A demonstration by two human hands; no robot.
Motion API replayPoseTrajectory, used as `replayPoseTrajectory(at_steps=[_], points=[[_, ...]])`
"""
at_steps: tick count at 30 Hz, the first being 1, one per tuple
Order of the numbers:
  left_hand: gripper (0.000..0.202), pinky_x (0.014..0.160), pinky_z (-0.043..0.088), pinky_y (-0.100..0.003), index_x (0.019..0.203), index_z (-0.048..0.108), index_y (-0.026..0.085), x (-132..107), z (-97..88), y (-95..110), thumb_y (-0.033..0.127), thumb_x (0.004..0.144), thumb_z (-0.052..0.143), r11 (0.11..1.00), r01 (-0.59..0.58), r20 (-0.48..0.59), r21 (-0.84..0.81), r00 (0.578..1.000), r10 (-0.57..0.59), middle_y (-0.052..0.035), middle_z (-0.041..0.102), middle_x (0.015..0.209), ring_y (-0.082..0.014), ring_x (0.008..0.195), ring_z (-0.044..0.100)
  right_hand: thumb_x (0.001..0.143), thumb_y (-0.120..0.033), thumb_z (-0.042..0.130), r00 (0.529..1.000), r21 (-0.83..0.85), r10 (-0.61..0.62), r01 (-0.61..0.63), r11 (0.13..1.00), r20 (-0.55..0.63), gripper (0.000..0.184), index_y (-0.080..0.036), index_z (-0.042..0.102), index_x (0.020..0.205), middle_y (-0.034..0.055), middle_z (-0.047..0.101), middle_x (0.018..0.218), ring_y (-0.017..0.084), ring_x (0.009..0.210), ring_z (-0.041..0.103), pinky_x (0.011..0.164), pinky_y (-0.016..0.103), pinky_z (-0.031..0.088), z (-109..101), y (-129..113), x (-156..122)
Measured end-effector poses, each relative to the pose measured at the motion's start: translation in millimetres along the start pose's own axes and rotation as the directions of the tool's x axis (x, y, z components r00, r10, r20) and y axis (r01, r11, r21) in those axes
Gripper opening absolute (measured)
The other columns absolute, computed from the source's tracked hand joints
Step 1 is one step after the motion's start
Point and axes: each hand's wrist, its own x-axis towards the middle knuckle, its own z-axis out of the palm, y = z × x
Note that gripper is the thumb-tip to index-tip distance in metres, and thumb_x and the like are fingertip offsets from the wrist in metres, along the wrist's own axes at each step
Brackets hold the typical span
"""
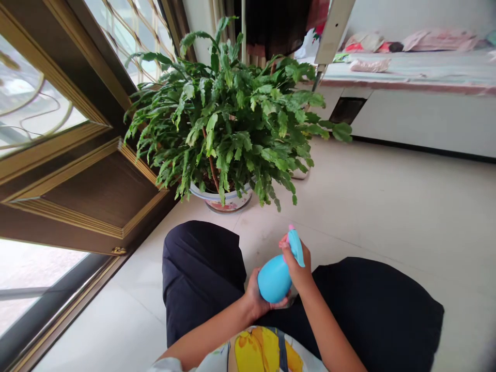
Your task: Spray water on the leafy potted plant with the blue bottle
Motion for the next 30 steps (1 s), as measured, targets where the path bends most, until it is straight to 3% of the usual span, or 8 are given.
replayPoseTrajectory(at_steps=[5, 10, 15, 18, 21, 26, 30], points=[[0.073, 0.069, 0.051, -0.039, 0.138, 0.047, 0.008, 1, -3.0, 1, 0.058, 0.084, 0.044, 1.0, 0.018, 0.009, -0.021, 1.0, -0.018, -0.0178, 0.069, 0.096, -0.0323, 0.083, 0.068, 0.09, -0.045, 0.056, 0.999, 0.045, 0.016, -0.018, 0.999, 0.035, 0.022, -0.024, 0.06, 0.088, 0.003, 0.065, 0.08, 0.021, 0.072, 0.064, 0.063, 0.033, 0.051, 2, -1, 2], [0.075, 0.07, 0.051, -0.041, 0.139, 0.046, 0.01, 2, -8.5, 3, 0.056, 0.081, 0.051, 0.996, -0.083, -0.021, -0.036, 0.996, 0.082, -0.0187, 0.07, 0.097, -0.0352, 0.087, 0.068, 0.09, -0.042, 0.054, 0.998, 0.038, -0.057, 0.055, 0.998, 0.039, 0.02, -0.024, 0.057, 0.082, 0.0028, 0.064, 0.076, 0.021, 0.069, 0.062, 0.066, 0.035, 0.052, 6, -13, 2], [0.073, 0.072, 0.05, -0.041, 0.14, 0.046, 0.01, -3, -7.5, 3, 0.057, 0.083, 0.051, 0.985, -0.157, -0.052, -0.074, 0.987, 0.154, -0.0168, 0.071, 0.094, -0.0341, 0.085, 0.069, 0.089, -0.038, 0.058, 0.973, 0.072, -0.184, 0.175, 0.982, 0.141, 0.012, -0.026, 0.058, 0.089, 0.0026, 0.064, 0.085, 0.022, 0.078, 0.063, 0.077, 0.037, 0.053, 16, -24, 4], [0.071, 0.073, 0.05, -0.041, 0.14, 0.047, 0.011, -7, -8.1, 3, 0.056, 0.085, 0.048, 0.972, -0.218, -0.071, -0.088, 0.975, 0.212, -0.0159, 0.071, 0.093, -0.0331, 0.085, 0.069, 0.088, -0.035, 0.057, 0.95, 0.085, -0.243, 0.231, 0.969, 0.196, 0.008, -0.027, 0.056, 0.087, 0.0014, 0.061, 0.082, 0.02, 0.073, 0.06, 0.074, 0.036, 0.052, 24, -31, 6], [0.07, 0.074, 0.05, -0.04, 0.138, 0.048, 0.013, -9, -12.4, 4, 0.057, 0.084, 0.05, 0.959, -0.261, -0.06, -0.107, 0.965, 0.256, -0.0148, 0.071, 0.094, -0.0327, 0.086, 0.069, 0.089, -0.032, 0.055, 0.94, 0.099, -0.244, 0.226, 0.969, 0.238, 0.008, -0.026, 0.054, 0.084, 0.0, 0.059, 0.077, 0.019, 0.067, 0.057, 0.073, 0.036, 0.052, 32, -33, 8], [0.073, 0.074, 0.05, -0.041, 0.139, 0.047, 0.011, -12, -23.3, 8, 0.058, 0.084, 0.051, 0.959, -0.244, -0.077, -0.148, 0.969, 0.235, -0.0162, 0.071, 0.095, -0.0327, 0.085, 0.069, 0.088, -0.031, 0.057, 0.927, 0.103, -0.263, 0.244, 0.964, 0.269, 0.006, -0.025, 0.058, 0.09, 0.0017, 0.062, 0.086, 0.021, 0.079, 0.062, 0.079, 0.036, 0.051, 47, -29, 11], [0.076, 0.073, 0.05, -0.04, 0.14, 0.046, 0.008, -13, -34.2, 10, 0.058, 0.083, 0.051, 0.96, -0.221, -0.056, -0.174, 0.975, 0.214, -0.0171, 0.071, 0.092, -0.0332, 0.083, 0.069, 0.087, -0.033, 0.056, 0.943, 0.104, -0.163, 0.138, 0.985, 0.29, 0.011, -0.024, 0.055, 0.08, -0.0002, 0.06, 0.074, 0.019, 0.068, 0.059, 0.069, 0.033, 0.05, 56, -25, 11]])
